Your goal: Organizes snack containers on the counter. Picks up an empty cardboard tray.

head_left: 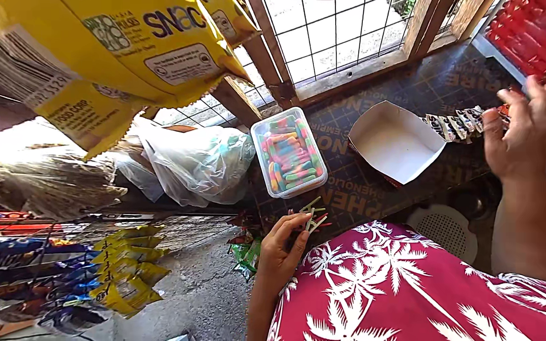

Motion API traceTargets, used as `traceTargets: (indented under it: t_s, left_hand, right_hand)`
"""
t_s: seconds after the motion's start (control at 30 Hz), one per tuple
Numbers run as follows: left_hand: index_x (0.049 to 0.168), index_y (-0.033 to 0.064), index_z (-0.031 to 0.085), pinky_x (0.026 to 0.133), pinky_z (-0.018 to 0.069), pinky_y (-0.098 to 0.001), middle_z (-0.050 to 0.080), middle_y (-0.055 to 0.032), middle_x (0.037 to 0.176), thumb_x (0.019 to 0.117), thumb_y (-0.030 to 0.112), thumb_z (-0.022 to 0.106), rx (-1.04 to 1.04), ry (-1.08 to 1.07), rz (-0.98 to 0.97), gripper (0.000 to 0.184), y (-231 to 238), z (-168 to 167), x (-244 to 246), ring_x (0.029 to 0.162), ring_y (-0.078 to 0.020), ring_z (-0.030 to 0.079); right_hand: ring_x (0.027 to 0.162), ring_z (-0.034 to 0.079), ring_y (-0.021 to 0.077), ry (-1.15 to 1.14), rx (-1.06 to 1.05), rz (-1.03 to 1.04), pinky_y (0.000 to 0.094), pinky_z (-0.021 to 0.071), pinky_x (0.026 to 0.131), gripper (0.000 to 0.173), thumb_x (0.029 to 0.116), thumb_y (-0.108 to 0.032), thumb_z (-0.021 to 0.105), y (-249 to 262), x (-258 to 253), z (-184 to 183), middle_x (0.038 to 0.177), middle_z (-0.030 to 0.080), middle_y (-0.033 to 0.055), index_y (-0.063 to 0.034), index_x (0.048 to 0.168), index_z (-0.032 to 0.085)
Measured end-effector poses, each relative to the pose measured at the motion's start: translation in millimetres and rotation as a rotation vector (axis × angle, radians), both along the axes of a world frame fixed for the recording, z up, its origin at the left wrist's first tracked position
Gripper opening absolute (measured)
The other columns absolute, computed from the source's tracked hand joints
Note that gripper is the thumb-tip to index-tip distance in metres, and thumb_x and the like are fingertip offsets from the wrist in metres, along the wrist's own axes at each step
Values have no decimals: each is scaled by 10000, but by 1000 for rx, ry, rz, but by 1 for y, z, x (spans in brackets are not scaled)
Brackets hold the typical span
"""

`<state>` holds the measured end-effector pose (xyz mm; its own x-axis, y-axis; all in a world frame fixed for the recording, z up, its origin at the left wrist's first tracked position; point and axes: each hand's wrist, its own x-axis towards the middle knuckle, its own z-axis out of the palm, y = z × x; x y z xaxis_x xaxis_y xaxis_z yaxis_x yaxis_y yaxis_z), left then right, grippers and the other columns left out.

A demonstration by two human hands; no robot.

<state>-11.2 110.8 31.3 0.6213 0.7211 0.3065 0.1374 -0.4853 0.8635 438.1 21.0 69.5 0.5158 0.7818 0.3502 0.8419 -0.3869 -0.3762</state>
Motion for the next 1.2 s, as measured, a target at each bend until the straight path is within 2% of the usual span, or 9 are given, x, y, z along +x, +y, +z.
traceTargets:
  t_s: [0.17,0.27,0.4,0.63,0.77,0.9,1.03,1.1,1.2]
  left_hand:
    - [1229,36,688,1013,545,-293,687,-83,1244,1044,175,569,25,-3,4,260,-2,-1,2,1176,-137,646]
    - [1216,68,703,1071,512,-320,691,-78,1253,1041,196,578,94,10,47,250,-4,2,4,1248,-160,619]
    - [1168,111,726,1120,458,-357,706,-40,1246,1039,249,585,136,-11,130,236,-6,2,-1,1319,-192,569]
    - [1281,159,678,1055,529,-351,677,4,1300,1043,278,587,-45,-178,18,281,-5,11,3,1242,-162,629]
    - [1517,232,434,1018,559,-361,582,24,1447,1031,480,547,-242,-240,-137,557,4,25,16,1236,-163,637]
    - [1593,252,223,945,595,-342,525,78,1477,932,583,645,-413,-342,-333,852,11,28,30,1171,-109,654]
    - [1458,198,432,944,592,-291,687,106,1251,942,431,701,-449,-322,-359,627,8,29,34,1098,-57,684]
    - [1387,101,439,928,606,-305,706,94,1180,934,359,734,-460,-275,-361,600,5,29,38,1061,-69,699]
    - [1357,98,437,918,601,-285,709,129,1136,883,434,768,-506,-231,-372,668,-5,25,50,1047,-34,692]
  right_hand:
    - [1190,644,375,-14,-33,557,649,406,1073,622,917,-529,669,7,-95,-19,1251,697,174,-36,1295,671]
    - [990,725,349,-79,-17,585,623,465,999,249,957,-179,673,14,-118,-41,1021,750,159,-27,1142,740]
    - [968,724,338,-112,71,521,582,485,949,239,1006,-128,568,8,-119,-28,1009,753,160,-33,1135,746]
    - [991,708,251,-157,282,623,625,312,1145,211,1009,-124,580,-20,-129,-2,967,751,97,-53,1093,761]
    - [1187,632,264,-211,321,630,712,144,1173,198,1028,-156,584,-42,-144,4,974,748,38,-144,1070,777]
    - [1224,604,237,-240,333,597,666,125,1199,193,1021,-117,605,-64,-167,1,994,752,16,-176,1065,784]
    - [1233,615,234,-231,318,494,657,169,1204,204,1013,-80,614,-86,-198,-12,1020,763,15,-177,1065,786]
    - [1220,622,222,-212,312,415,642,206,1204,206,1021,-87,603,-100,-212,-22,1048,760,12,-171,1078,782]
    - [1200,644,222,-210,317,293,635,259,1194,198,1022,-84,597,-122,-228,-30,1041,761,17,-160,1069,773]
